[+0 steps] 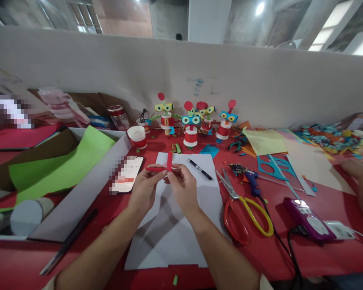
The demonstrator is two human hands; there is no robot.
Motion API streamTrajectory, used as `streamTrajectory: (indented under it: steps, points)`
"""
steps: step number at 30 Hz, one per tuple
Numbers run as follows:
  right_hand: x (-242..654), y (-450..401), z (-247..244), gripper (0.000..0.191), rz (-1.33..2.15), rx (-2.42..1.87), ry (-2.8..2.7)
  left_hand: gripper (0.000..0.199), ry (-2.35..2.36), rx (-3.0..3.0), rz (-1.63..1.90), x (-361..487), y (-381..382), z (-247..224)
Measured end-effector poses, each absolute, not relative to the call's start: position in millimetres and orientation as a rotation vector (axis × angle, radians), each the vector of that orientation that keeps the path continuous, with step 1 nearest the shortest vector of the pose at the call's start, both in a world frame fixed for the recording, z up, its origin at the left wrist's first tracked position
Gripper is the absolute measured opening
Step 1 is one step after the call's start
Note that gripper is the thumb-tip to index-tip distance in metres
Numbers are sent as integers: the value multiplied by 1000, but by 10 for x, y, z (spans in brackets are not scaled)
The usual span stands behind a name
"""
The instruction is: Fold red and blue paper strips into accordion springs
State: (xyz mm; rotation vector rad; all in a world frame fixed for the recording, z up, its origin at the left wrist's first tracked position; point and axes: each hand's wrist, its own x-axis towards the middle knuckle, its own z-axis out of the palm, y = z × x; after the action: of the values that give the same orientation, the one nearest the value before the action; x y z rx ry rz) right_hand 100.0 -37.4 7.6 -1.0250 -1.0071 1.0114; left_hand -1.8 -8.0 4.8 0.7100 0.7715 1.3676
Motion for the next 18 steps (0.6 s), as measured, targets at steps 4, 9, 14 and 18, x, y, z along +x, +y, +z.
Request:
streamTrajectory:
  steps: [4,9,14,18]
  points:
    - [1016,-343,36,17,982,-1142,-1046,22,836,563,1307,-25,-46,32]
    - [1068,-281,-67,16,975,-1241,-1085,22,956,566,1255,-17,-36,-19]
    - [1113,-252,-88,14,1060,-1284,-1092,21,1004,674,1270,4,-61,-53]
    - [1097,-262,-28,13,1113,-1178,-960,24,982,666,1282,2,-85,12]
